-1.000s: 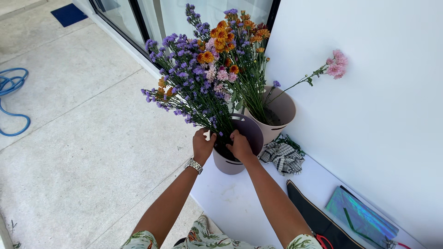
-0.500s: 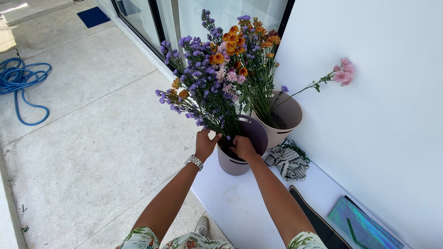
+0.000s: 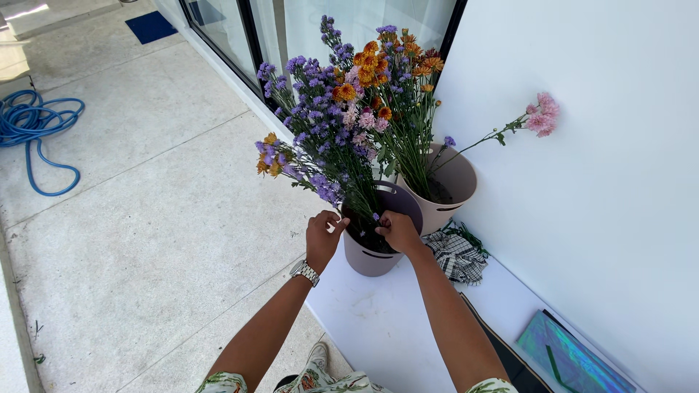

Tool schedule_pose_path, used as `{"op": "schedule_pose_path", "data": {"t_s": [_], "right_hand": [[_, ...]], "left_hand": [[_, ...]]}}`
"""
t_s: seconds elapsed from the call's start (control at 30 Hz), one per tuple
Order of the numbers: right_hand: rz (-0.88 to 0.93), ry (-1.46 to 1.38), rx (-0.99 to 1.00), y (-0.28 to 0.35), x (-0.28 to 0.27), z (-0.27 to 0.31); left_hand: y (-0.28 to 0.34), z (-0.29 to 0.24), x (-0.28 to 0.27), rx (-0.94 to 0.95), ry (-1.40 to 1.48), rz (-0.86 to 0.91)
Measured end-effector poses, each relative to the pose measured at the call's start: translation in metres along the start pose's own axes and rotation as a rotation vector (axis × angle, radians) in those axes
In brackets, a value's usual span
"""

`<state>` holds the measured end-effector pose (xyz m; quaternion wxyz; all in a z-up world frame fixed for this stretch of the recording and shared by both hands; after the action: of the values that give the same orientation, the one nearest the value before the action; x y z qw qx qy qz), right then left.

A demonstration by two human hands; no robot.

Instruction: The person selects flowers from containers, uses shears to trim the stems, and places them into a floral arrangement.

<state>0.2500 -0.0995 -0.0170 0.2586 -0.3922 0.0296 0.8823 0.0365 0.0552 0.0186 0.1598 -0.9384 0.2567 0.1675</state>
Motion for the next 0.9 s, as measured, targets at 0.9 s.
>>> {"op": "schedule_pose_path", "data": {"t_s": [0.9], "right_hand": [[0.153,-0.094,-0.051,0.025,0.01,0.023]], "left_hand": [[-0.013,-0.017,0.042,0.037,0.061,0.319]]}}
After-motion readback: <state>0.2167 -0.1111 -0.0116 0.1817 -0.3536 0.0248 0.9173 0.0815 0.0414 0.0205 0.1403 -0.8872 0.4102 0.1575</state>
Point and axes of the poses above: each hand's wrist, its own y-axis away from the middle knuckle, its own x-axis out of the palm, z = x × y, the point moved 5 cm from there along -y, towards the middle knuckle, and after that the axes turned 7 degrees about -x, right-handed, at the moved point
